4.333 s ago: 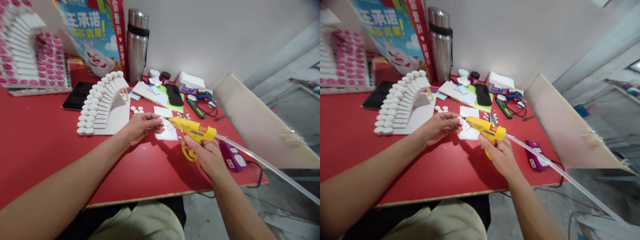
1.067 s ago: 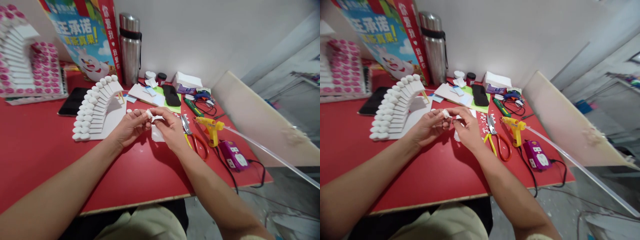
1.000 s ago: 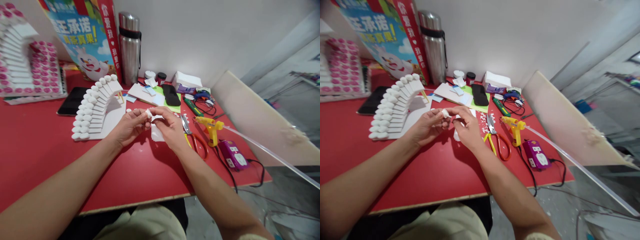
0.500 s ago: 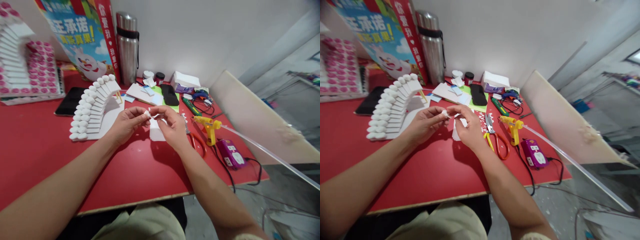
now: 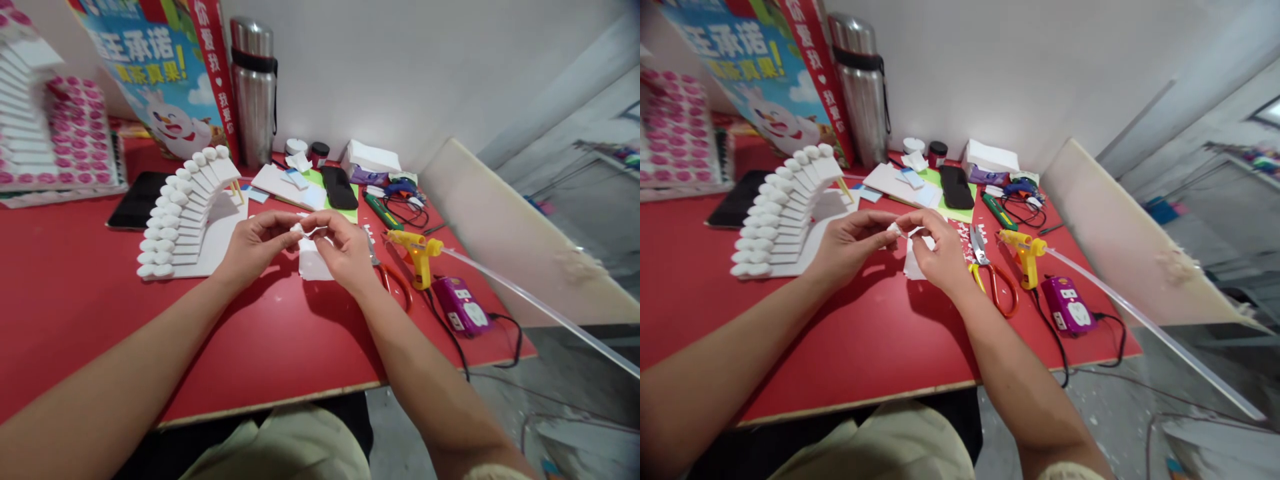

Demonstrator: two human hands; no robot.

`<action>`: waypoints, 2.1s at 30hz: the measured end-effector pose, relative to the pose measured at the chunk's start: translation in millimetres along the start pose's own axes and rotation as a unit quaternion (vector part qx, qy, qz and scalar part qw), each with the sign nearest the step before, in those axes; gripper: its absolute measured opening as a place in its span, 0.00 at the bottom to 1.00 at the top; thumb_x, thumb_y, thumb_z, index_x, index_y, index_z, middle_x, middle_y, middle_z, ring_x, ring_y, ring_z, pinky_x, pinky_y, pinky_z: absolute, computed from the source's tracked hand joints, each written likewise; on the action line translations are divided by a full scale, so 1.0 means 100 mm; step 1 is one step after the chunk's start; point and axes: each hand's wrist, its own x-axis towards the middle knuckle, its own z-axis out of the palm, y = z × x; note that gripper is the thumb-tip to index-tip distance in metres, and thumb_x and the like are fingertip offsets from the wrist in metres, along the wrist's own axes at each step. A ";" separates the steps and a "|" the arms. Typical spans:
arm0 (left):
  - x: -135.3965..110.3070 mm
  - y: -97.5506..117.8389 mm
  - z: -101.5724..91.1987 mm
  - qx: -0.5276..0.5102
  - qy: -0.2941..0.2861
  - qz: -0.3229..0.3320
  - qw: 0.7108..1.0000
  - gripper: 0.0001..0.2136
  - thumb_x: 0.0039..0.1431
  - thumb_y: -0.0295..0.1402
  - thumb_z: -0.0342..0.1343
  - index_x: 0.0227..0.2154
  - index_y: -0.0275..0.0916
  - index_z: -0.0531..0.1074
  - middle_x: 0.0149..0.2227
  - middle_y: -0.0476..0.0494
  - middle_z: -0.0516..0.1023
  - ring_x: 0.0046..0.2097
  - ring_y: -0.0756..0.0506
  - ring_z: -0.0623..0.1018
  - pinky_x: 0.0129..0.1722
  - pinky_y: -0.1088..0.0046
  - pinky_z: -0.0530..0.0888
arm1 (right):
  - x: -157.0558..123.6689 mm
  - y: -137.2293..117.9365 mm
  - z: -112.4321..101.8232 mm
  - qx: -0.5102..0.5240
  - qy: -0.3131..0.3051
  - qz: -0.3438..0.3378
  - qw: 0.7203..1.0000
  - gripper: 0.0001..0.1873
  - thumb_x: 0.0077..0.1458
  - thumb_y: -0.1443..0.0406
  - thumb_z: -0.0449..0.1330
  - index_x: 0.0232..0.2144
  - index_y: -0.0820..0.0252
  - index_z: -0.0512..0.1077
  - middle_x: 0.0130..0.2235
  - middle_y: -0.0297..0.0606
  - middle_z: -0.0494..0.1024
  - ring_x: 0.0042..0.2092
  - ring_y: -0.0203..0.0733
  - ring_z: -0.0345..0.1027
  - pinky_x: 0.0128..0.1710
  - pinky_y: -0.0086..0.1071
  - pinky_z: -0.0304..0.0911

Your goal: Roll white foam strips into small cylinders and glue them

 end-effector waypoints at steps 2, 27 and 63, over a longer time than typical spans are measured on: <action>-0.01 0.01 0.00 0.017 0.012 0.003 1.000 0.13 0.53 0.36 0.73 0.39 0.36 0.83 0.33 0.45 0.83 0.30 0.49 0.79 0.34 0.72 0.77 | 0.00 0.01 0.00 -0.010 0.000 -0.006 1.000 0.14 0.56 0.74 0.55 0.40 0.55 0.75 0.43 0.38 0.80 0.45 0.41 0.75 0.45 0.37 0.72; -0.03 -0.05 0.02 0.047 -0.010 0.026 0.998 0.10 0.56 0.32 0.70 0.40 0.37 0.79 0.34 0.46 0.82 0.34 0.47 0.82 0.38 0.71 0.78 | 0.05 0.10 0.02 0.196 0.103 0.241 0.945 0.17 0.52 0.53 0.71 0.28 0.58 0.73 0.27 0.31 0.76 0.29 0.32 0.68 0.36 0.29 0.68; -0.03 -0.04 -0.02 0.126 -0.006 0.080 0.989 0.10 0.54 0.29 0.69 0.40 0.42 0.85 0.41 0.42 0.84 0.41 0.43 0.81 0.47 0.67 0.77 | 0.01 -0.01 0.07 0.087 -0.085 0.266 0.956 0.28 0.58 0.41 0.64 0.24 0.57 0.68 0.21 0.29 0.70 0.21 0.32 0.60 0.22 0.29 0.54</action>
